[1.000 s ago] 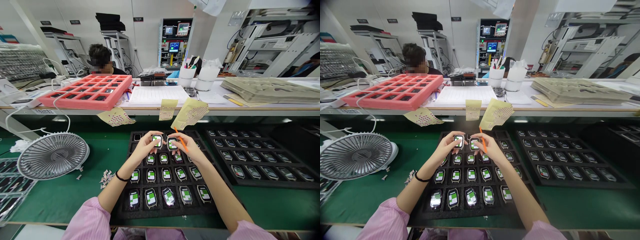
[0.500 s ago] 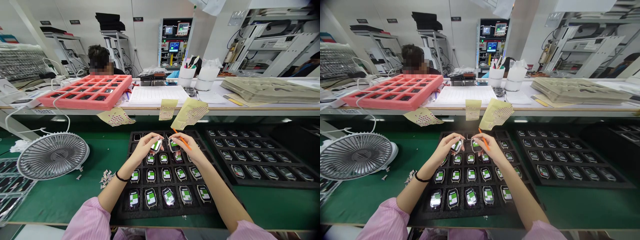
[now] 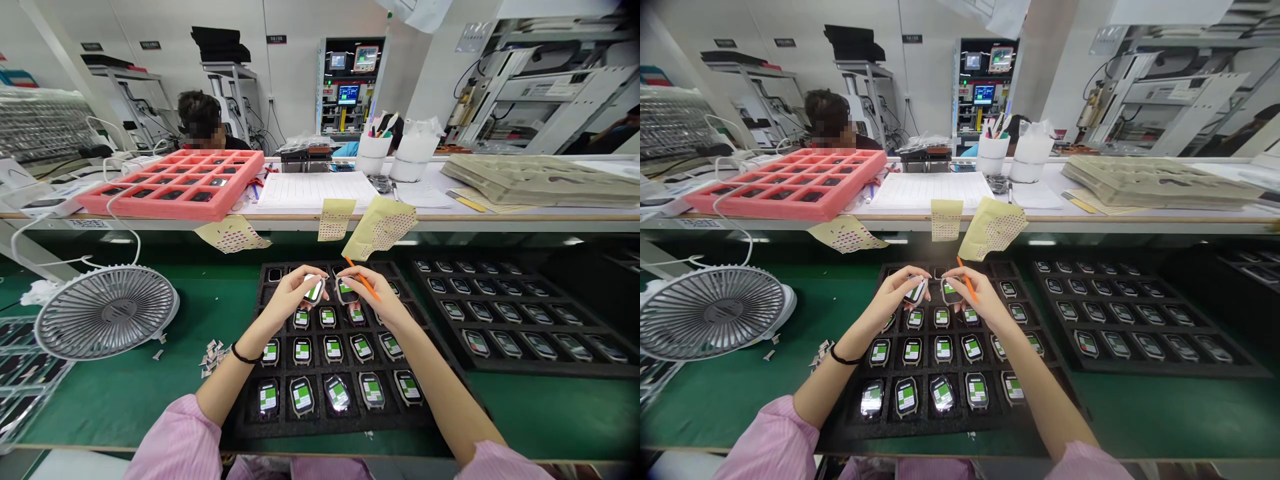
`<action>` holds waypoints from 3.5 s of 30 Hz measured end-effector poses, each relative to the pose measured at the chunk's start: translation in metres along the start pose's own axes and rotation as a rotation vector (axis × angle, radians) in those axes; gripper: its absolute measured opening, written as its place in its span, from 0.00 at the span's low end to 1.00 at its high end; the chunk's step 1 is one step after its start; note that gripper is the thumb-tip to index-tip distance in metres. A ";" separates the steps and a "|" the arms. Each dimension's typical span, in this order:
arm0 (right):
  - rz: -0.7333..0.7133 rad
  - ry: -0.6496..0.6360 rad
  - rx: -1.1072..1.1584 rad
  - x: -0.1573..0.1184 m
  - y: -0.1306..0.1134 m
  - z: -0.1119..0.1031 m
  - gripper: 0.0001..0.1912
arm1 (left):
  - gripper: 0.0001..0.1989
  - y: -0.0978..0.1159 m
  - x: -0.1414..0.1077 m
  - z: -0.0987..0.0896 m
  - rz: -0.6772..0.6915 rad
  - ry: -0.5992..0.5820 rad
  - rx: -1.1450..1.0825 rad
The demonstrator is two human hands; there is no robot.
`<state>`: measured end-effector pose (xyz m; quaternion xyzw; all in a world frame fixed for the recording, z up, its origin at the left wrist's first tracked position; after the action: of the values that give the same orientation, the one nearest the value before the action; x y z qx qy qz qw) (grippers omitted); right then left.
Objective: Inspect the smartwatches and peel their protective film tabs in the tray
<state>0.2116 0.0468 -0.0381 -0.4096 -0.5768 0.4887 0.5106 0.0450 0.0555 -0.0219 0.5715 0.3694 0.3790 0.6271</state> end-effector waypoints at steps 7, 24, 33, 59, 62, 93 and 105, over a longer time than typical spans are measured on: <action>0.023 -0.016 -0.008 -0.001 0.002 0.003 0.12 | 0.18 -0.001 -0.001 0.002 -0.009 -0.007 0.002; 0.017 -0.056 -0.017 -0.002 0.000 0.006 0.13 | 0.17 -0.002 -0.001 0.002 -0.006 0.008 0.020; 0.006 -0.035 -0.032 -0.001 0.001 0.004 0.13 | 0.18 0.000 -0.002 0.001 0.029 0.024 0.025; -0.084 -0.005 0.007 0.001 -0.003 0.002 0.16 | 0.23 0.001 -0.001 -0.001 0.068 -0.036 0.001; -0.078 -0.005 0.007 0.000 -0.004 0.002 0.16 | 0.19 0.001 -0.001 -0.002 0.050 0.002 0.019; -0.078 0.004 -0.001 -0.001 -0.007 0.003 0.15 | 0.18 0.002 0.002 -0.010 0.066 0.122 -0.017; -0.070 0.005 0.016 0.000 -0.005 0.002 0.14 | 0.20 0.002 0.001 -0.006 0.023 0.052 -0.019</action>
<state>0.2094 0.0458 -0.0335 -0.3861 -0.5857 0.4742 0.5320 0.0399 0.0589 -0.0202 0.5598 0.3753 0.4045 0.6182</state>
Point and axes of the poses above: each hand's wrist, its own x-axis towards the middle knuckle, its own z-axis out of the palm, y = z × x, the point moved 5 cm from there along x, towards the middle knuckle, and after that the axes turned 5 degrees about -z, right-handed, at the moved point
